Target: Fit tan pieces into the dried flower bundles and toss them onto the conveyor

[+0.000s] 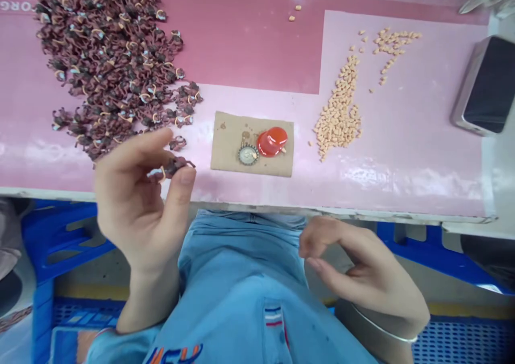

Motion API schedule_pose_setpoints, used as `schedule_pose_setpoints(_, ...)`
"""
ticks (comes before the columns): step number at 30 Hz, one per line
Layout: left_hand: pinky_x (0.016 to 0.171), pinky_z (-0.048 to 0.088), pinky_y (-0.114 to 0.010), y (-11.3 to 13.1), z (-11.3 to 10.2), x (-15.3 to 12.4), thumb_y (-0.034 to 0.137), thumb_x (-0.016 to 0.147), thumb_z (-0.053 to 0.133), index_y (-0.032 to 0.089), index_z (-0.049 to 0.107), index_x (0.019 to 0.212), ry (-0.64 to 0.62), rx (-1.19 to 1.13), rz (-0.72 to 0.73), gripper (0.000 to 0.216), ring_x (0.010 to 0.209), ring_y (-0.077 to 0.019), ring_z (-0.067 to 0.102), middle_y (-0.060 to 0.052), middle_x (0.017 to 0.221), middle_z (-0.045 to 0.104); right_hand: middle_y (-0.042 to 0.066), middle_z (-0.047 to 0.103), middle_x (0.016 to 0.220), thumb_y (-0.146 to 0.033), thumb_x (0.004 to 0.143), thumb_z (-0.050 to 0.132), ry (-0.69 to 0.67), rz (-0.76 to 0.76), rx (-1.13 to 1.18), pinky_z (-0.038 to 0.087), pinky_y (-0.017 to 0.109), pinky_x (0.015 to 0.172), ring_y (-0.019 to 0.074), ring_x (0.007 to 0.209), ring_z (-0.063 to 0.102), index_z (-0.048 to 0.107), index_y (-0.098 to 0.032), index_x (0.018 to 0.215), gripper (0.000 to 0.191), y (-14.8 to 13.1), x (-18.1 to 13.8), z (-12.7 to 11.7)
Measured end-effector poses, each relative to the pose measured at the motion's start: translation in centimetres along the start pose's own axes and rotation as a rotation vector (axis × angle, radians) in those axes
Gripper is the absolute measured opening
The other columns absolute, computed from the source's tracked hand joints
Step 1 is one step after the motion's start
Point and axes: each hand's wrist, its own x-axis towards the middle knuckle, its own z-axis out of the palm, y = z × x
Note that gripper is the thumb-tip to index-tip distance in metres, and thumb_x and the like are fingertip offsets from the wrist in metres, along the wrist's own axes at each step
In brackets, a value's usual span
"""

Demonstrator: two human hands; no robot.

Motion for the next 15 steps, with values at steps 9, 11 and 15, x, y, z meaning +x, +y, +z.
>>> schedule_pose_setpoints(9,0.077,0.064,-0.028,1.2,-1.6,-2.3,0.018,0.094,0.079,0.028,0.074,0.112,-0.026,-0.181,0.174,0.021,0.087,-0.0149,0.073,0.000,0.103,0.072,0.007,0.079,0.110,-0.016,0.099,0.056,-0.303,0.218,-0.585,0.060,0.034,0.091,0.0233,0.104,0.075,0.071,-0.022,0.109,0.019,6.6,-0.9,5.8)
schedule_pose_setpoints(11,0.077,0.064,-0.028,1.2,-1.9,-2.5,0.017,0.096,0.077,0.029,0.074,0.113,-0.061,-0.178,0.221,0.021,0.087,-0.0154,0.074,0.000,0.102,0.073,0.011,0.077,0.120,-0.018,0.103,0.052,-0.204,0.246,-0.681,0.058,0.039,0.097,0.0256,0.110,0.074,0.069,-0.020,0.123,0.026,8.6,0.1,6.9)
schedule_pose_setpoints(15,0.080,0.064,-0.025,1.3,-2.5,-2.8,0.013,0.095,0.077,0.024,0.073,0.113,-0.070,-0.188,0.300,0.022,0.095,-0.0150,0.074,0.000,0.103,0.075,0.011,0.068,0.133,-0.034,0.104,0.063,-0.059,0.257,-0.838,0.059,0.047,0.101,0.0255,0.117,0.068,0.065,-0.019,0.130,0.030,11.2,1.5,7.8)
